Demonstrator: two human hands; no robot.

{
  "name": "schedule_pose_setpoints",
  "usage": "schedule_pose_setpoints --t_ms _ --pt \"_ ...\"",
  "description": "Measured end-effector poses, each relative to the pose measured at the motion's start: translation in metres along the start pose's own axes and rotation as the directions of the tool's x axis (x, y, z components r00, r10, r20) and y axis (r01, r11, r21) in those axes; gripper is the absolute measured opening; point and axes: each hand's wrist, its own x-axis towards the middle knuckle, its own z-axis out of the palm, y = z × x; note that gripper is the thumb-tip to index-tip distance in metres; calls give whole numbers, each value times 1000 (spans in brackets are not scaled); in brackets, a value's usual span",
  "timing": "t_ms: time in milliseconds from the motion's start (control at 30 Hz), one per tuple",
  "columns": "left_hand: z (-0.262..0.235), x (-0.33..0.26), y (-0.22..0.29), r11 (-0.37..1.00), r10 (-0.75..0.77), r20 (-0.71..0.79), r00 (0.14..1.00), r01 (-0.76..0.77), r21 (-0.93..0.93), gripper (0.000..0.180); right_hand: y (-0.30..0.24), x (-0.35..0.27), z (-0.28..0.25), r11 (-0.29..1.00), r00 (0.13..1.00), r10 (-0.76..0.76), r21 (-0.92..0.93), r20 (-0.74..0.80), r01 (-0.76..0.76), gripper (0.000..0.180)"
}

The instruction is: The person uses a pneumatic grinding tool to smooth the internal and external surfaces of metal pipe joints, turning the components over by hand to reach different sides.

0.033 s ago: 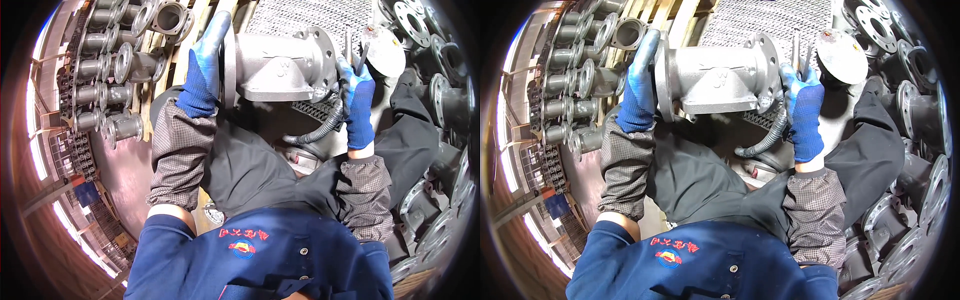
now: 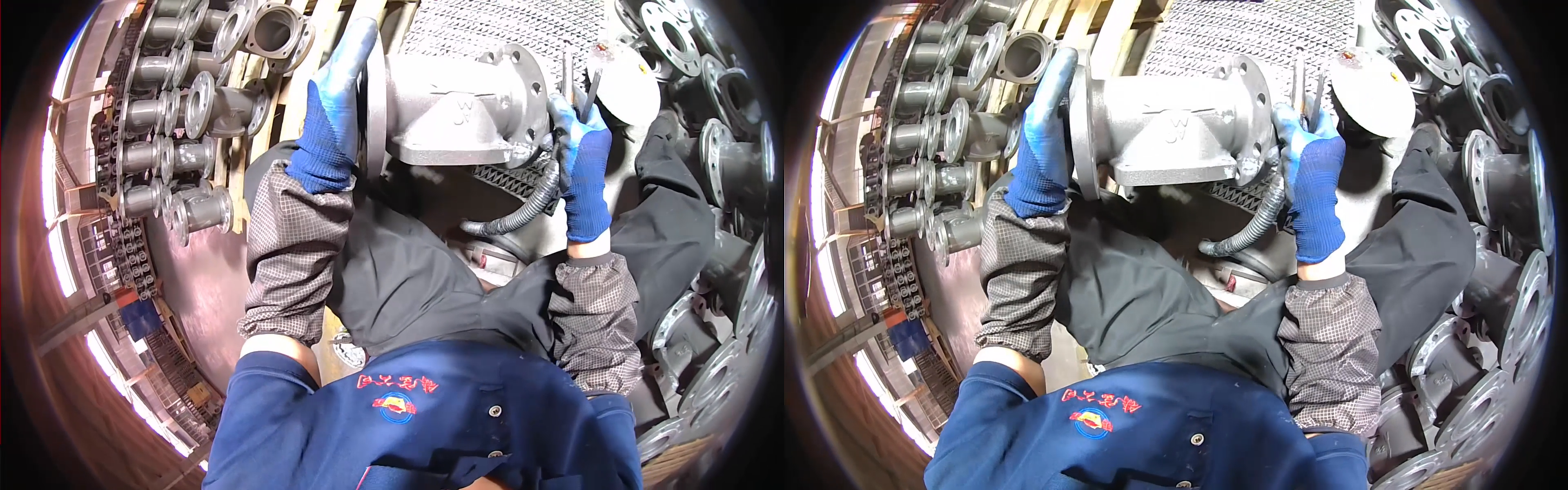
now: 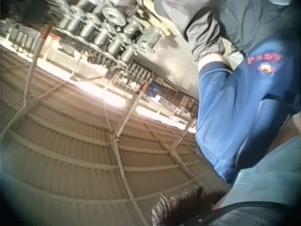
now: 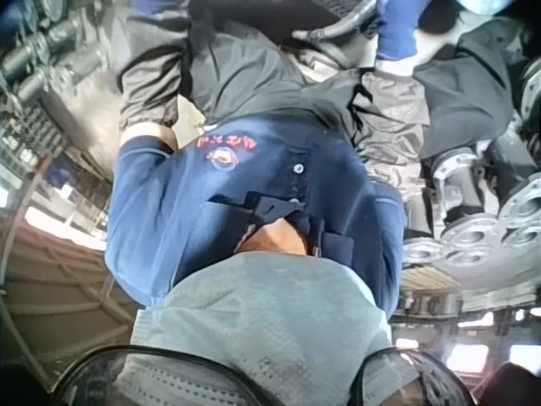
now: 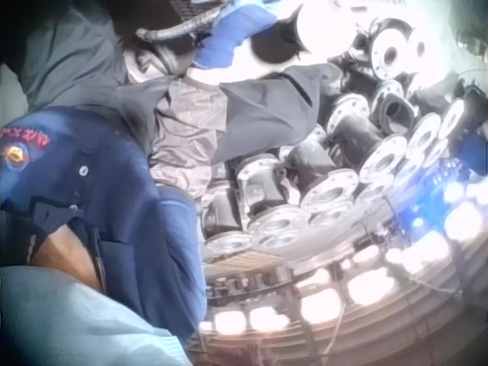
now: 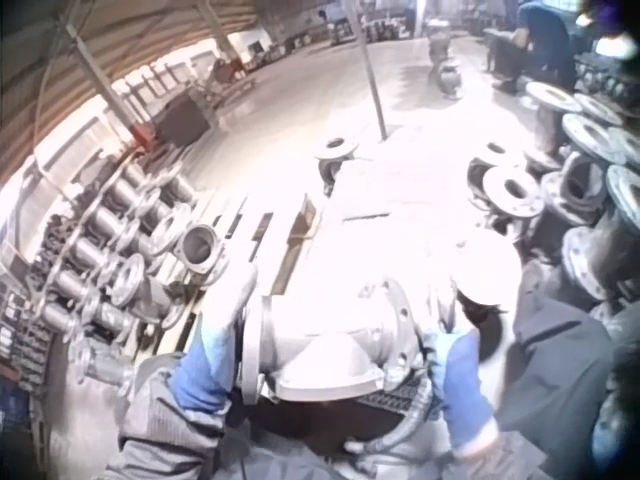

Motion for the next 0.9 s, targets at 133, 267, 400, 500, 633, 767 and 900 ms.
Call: schedule_pose_setpoints --t_ms 133,267,400,500,633,767,900 --pt "-4 15 -2 530 607 383 697 -713 458 42 -6 16 -5 1000 1000 -13 9 19 12 34" --pt "24 7 10 946 183 277 943 -246 212 47 -16 39 -10 993 1000 29 -117 8 -28 25" --pt "35 17 13 992 123 220 968 -117 -41 52 -15 55 -20 955 990 -118 -264 82 136 26" --pt "38 23 13 964 -103 93 990 122 -235 45 -24 48 -14 967 987 -146 -199 65 156 32" --pt "43 31 21 907 -317 -15 948 298 -296 44 -47 25 -16 979 981 -184 -106 -58 177 25" --pt "38 40 5 865 -245 -33 969 203 -459 37 -65 -14 3 970 970 -241 28 32 240 28" --pt "24 39 3 823 -216 -93 972 130 -553 31 -63 -43 37 970 949 -240 11 204 243 44"
